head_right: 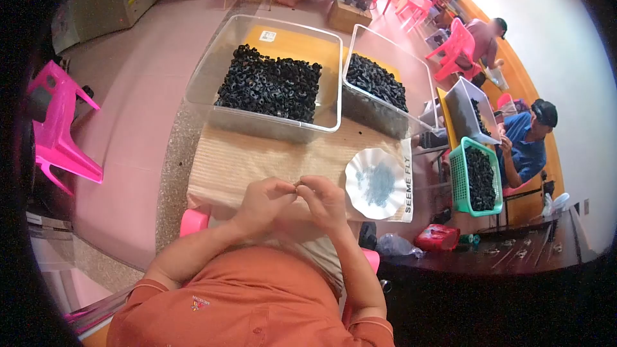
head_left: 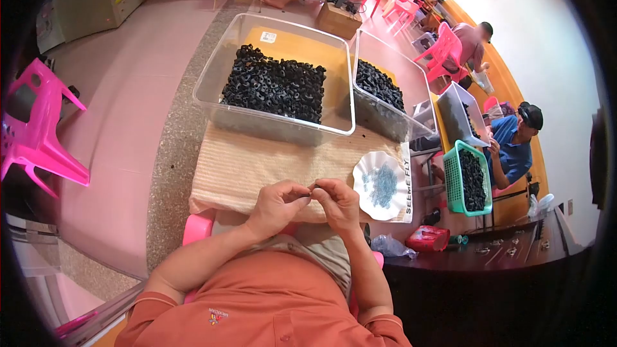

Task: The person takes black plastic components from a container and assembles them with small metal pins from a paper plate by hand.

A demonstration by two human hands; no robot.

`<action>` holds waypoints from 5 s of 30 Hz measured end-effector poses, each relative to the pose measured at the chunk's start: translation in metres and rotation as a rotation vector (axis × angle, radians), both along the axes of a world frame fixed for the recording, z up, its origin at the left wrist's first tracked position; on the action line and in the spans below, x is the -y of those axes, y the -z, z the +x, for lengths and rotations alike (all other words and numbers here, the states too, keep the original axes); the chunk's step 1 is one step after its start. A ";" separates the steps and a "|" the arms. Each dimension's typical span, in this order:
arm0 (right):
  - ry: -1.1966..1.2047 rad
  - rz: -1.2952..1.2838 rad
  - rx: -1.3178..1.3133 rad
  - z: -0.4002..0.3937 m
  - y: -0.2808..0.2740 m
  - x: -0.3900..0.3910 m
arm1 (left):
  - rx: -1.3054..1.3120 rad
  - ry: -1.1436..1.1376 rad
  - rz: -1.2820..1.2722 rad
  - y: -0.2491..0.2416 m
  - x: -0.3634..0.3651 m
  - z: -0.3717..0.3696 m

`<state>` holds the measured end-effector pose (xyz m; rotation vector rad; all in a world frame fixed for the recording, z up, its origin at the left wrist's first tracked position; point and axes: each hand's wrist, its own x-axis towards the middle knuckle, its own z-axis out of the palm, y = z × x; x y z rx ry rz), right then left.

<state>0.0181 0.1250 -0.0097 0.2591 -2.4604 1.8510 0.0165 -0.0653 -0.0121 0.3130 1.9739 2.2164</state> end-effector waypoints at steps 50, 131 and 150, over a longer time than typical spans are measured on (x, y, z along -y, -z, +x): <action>-0.070 -0.436 0.039 0.011 0.021 0.001 | -0.162 -0.019 -0.155 0.012 -0.001 0.001; -0.004 -0.721 0.251 0.026 0.035 0.011 | -0.539 -0.066 -0.297 0.009 0.003 -0.006; -0.124 -0.967 0.445 0.024 0.025 0.007 | -0.595 -0.033 -0.333 0.008 0.002 -0.002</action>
